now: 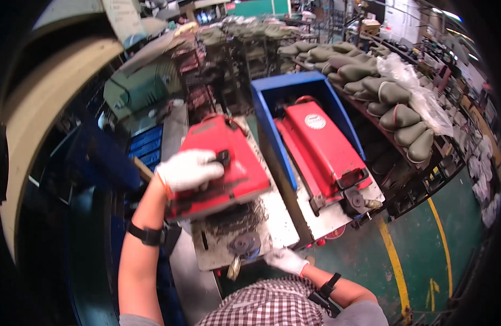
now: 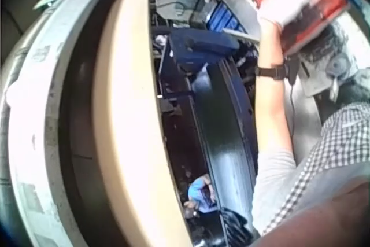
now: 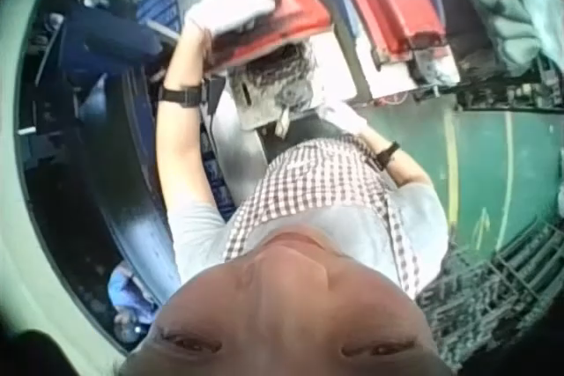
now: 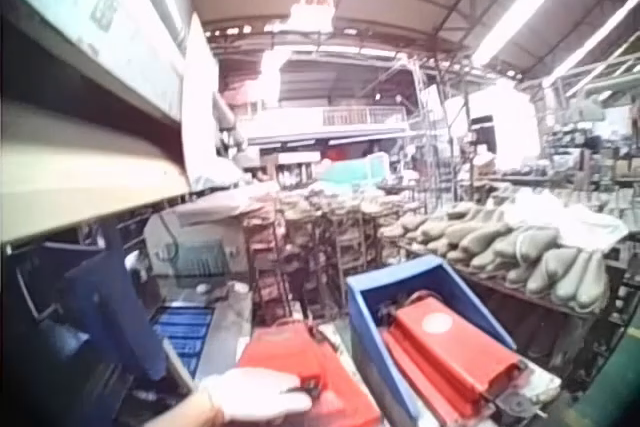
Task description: The person is operating a sole-pressing machine to manufacture shoes.
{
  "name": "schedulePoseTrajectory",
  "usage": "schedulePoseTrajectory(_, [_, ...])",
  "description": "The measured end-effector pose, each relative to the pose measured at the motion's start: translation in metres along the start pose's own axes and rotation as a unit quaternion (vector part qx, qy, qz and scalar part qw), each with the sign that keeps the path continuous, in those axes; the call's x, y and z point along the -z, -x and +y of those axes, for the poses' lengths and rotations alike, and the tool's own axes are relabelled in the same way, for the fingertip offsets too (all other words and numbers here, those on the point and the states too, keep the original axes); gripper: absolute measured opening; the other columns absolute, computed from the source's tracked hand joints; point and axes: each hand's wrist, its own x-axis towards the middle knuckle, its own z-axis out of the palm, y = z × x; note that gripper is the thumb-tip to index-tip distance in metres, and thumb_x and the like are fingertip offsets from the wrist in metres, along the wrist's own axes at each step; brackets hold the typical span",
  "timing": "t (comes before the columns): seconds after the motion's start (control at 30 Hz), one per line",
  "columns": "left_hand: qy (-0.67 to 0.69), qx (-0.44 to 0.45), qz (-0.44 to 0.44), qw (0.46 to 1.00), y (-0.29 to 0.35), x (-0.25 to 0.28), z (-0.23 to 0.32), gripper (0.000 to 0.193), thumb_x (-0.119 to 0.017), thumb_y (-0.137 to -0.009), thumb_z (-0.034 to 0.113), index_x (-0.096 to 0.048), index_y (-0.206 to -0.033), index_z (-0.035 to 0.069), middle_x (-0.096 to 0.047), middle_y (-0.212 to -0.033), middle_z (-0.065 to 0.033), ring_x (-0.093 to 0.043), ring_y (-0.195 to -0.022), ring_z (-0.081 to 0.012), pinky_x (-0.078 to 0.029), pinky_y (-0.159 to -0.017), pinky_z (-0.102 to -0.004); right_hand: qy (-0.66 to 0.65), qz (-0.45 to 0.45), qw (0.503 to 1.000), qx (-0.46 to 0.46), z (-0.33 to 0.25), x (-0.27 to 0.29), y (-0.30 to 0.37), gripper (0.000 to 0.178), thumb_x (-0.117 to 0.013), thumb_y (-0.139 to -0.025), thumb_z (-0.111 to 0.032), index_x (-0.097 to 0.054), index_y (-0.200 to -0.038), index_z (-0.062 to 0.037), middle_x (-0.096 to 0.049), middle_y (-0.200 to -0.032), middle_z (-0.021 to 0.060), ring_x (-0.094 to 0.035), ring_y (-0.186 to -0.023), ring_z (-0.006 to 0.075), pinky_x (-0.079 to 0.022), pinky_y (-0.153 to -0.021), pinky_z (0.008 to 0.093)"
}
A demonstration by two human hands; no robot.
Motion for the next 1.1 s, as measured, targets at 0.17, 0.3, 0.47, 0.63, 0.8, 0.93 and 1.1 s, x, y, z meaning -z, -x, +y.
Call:
schedulePoseTrajectory(0.17, [0.073,0.027,-0.124,0.989,-0.005,-0.074,-0.024,0.038,-0.064,-0.098,0.042,-0.069,-0.091,0.005,-0.07,-0.072,-0.0062,-0.068,-0.065,-0.0171,-0.053,-0.065,-0.0354,-0.062,-0.251,0.957,-0.132,-0.007,-0.015,-0.019,0.072,-0.066,-0.103,-0.045,-0.042,-0.16,-0.0086,-0.065,-0.136,0.0091,-0.064,-0.119,0.0199,-0.056,-0.096,0.0363])
schedulePoseTrajectory(0.3, [-0.07,-0.015,-0.045,0.996,-0.007,-0.14,-0.041,0.049,-0.059,-0.097,0.053,-0.071,-0.097,0.006,-0.074,-0.083,-0.0146,-0.074,-0.082,-0.0296,-0.055,-0.079,-0.0413,-0.182,-0.341,0.915,-0.12,-0.022,-0.035,-0.044,0.069,-0.055,-0.109,-0.041,-0.031,-0.164,-0.0081,-0.048,-0.159,0.0138,-0.052,-0.142,0.0311,-0.049,-0.11,0.0451])
schedulePoseTrajectory(0.47, [-0.091,0.032,-0.024,0.995,-0.005,-0.2,-0.066,0.051,-0.057,-0.096,0.059,-0.072,-0.109,0.011,-0.075,-0.105,-0.0209,-0.072,-0.102,-0.0391,-0.054,-0.091,-0.0486,-0.486,-0.44,0.743,-0.131,0.004,-0.076,-0.073,0.056,-0.055,-0.109,-0.036,-0.043,-0.157,-0.0115,-0.048,-0.159,0.0128,-0.044,-0.15,0.0334,-0.041,-0.118,0.0536])
schedulePoseTrajectory(0.63, [-0.119,0.046,-0.016,0.992,-0.009,-0.209,-0.063,0.053,-0.058,-0.095,0.06,-0.073,-0.111,0.013,-0.077,-0.101,-0.0189,-0.074,-0.097,-0.0382,-0.056,-0.087,-0.0496,-0.527,-0.453,0.705,-0.144,0.008,-0.069,-0.065,0.032,-0.063,-0.105,-0.035,-0.062,-0.127,-0.0119,-0.068,-0.127,0.0082,-0.057,-0.137,0.0328,-0.049,-0.11,0.0505])
schedulePoseTrajectory(0.8, [-0.11,0.029,0.009,0.993,-0.005,-0.21,-0.061,0.054,-0.058,-0.096,0.062,-0.074,-0.107,0.011,-0.076,-0.096,-0.0198,-0.074,-0.093,-0.0389,-0.057,-0.084,-0.0505,-0.424,-0.359,0.811,-0.185,0.018,0.009,-0.043,0.042,-0.062,-0.104,-0.046,-0.061,-0.128,-0.011,-0.064,-0.092,0.0014,-0.067,-0.091,0.0215,-0.057,-0.089,0.0409])
schedulePoseTrajectory(0.93, [-0.098,0.054,0.044,0.993,-0.005,-0.211,-0.054,0.059,-0.058,-0.094,0.067,-0.075,-0.099,0.011,-0.076,-0.093,-0.0195,-0.074,-0.09,-0.0395,-0.057,-0.083,-0.0492,-0.266,-0.163,0.947,-0.078,-0.003,0.091,0.011,0.06,-0.062,-0.105,-0.042,-0.049,-0.152,-0.0069,-0.071,-0.117,0.0106,-0.072,-0.109,0.0284,-0.06,-0.092,0.0436])
schedulePoseTrajectory(1.1, [0.07,0.097,0.23,0.966,-0.006,-0.232,-0.065,0.044,-0.064,-0.095,0.056,-0.077,-0.098,0.014,-0.075,-0.084,-0.0157,-0.074,-0.083,-0.0365,-0.057,-0.075,-0.0463,0.191,0.341,0.898,0.203,-0.04,0.181,0.066,0.02,-0.066,-0.094,-0.015,-0.076,-0.109,-0.0057,-0.073,-0.107,0.0132,-0.071,-0.097,0.0286,-0.056,-0.091,0.0404])
